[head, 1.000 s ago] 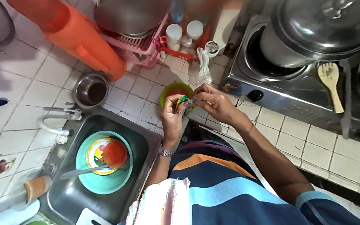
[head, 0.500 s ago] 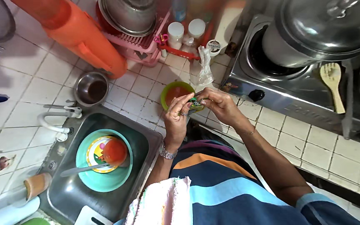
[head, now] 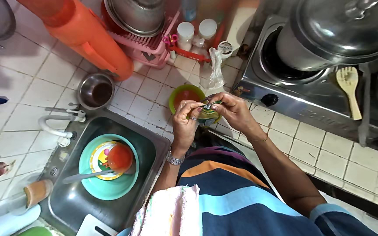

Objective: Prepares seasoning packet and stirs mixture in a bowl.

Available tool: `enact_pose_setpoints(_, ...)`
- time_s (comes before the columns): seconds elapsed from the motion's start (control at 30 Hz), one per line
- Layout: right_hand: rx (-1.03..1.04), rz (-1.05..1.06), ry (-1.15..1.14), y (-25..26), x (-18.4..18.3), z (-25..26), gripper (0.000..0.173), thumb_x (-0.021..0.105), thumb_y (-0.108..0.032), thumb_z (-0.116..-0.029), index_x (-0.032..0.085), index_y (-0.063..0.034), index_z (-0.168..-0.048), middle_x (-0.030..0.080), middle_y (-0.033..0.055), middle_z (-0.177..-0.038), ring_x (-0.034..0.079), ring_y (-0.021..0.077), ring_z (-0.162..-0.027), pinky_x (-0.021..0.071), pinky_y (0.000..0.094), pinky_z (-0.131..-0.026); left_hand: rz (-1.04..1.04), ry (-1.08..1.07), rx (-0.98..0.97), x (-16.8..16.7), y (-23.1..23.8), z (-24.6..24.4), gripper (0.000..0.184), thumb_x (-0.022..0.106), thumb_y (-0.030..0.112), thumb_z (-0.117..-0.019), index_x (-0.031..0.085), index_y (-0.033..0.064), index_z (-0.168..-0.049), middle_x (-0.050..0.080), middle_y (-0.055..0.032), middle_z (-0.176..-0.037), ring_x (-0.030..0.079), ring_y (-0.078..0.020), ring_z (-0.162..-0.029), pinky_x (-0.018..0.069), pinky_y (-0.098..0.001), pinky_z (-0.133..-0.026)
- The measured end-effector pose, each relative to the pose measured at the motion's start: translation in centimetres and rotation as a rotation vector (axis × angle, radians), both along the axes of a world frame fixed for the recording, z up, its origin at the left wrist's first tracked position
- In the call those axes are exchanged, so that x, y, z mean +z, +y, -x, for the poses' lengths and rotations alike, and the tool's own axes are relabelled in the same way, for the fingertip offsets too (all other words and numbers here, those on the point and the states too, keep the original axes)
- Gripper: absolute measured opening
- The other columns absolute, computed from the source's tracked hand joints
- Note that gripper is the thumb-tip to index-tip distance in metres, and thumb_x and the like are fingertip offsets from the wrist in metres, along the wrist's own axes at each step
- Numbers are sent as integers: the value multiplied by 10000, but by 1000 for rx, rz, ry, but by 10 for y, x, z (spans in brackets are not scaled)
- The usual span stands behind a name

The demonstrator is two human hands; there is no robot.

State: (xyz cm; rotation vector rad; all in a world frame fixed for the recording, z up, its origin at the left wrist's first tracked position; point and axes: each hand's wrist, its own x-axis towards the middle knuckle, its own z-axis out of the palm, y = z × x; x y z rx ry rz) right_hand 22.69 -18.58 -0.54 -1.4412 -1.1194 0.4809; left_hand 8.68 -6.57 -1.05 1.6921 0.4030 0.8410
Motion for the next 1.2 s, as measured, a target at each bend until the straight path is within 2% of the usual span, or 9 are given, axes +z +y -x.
enact_pose_setpoints(0.13, -40, -11, 241, 1, 0, 3, 206, 637, -105, -975, 550, -136, -1159, 696, -64, -960, 679, 13, -819, 581, 187, -722, 109, -20, -116, 1, -1, 3, 91, 628, -9, -966, 710, -33, -999, 669, -56, -1036, 635, -53, -982, 540, -202, -870)
enact_pose_setpoints(0.23, -153, -44, 161, 3, -1, 8, 377, 709, -95, -916, 493, -114, -1225, 663, -20, -1065, 670, 60, -933, 579, 241, -838, 142, -24, -132, 1, -3, 3, 95, 618, -29, -964, 706, -35, -997, 667, -51, -1039, 632, -47, -981, 538, -199, -874)
enact_pose_setpoints(0.37, -193, -102, -133, 2, 2, 9, 166, 710, -98, -933, 707, 18, -1051, 689, 101, -1116, 660, 123, -1090, 548, 275, -962, 128, -42, -80, -1, -5, 2, 91, 631, -6, -964, 714, -24, -995, 655, -41, -1035, 621, -49, -999, 529, -195, -877)
enact_pose_setpoints(0.5, -88, -48, -161, -2, 5, 7, 350, 723, -228, -942, 700, 24, -1184, 684, 92, -1184, 646, 90, -1122, 536, 241, -981, 95, -62, -70, 2, -6, -1, 83, 652, 7, -957, 726, -7, -989, 628, -24, -999, 602, -44, -975, 518, -184, -858)
enact_pose_setpoints(0.6, -99, -55, -177, -2, 6, 7, 293, 726, -177, -933, 717, 18, -1151, 688, 85, -1138, 650, 90, -1078, 544, 231, -950, 41, -77, -59, 5, -8, -4, 81, 662, -16, -939, 730, -27, -982, 640, -44, -979, 616, -55, -960, 523, -184, -856)
enact_pose_setpoints(0.8, -136, -74, -229, -3, 9, 8, 155, 654, -149, -956, 725, -11, -959, 723, 59, -1007, 666, 127, -1058, 432, 430, -1122, -2, -101, -20, 7, -10, -7, 78, 675, 12, -943, 731, -15, -991, 673, -48, -991, 638, -73, -986, 532, -223, -907)
enact_pose_setpoints(1.0, -171, -140, -175, 2, 7, 15, 103, 621, -60, -962, 684, 19, -944, 708, 75, -1014, 673, 98, -1037, 524, 316, -1006, 45, -97, -29, 5, -7, -9, 199, 673, 25, -952, 670, -28, -1144, 663, -46, -1014, 630, -57, -894, 544, -211, -812)
enact_pose_setpoints(1.07, -181, -144, -114, 1, 5, 16, 94, 625, -50, -960, 680, 22, -940, 685, 78, -1053, 663, 79, -1031, 559, 232, -911, 46, -61, -27, 5, -6, -8, 197, 700, 46, -938, 707, -4, -1129, 635, -50, -1041, 616, -69, -953, 536, -199, -844)
enact_pose_setpoints(1.2, -206, -108, 23, -3, 1, 17, 99, 643, -91, -970, 694, -14, -933, 613, 40, -1078, 632, 48, -975, 571, 185, -823, 50, 3, -70, 3, -4, -7, 150, 696, 46, -938, 715, -3, -1079, 615, -101, -1185, 602, -110, -1101, 529, -217, -918)
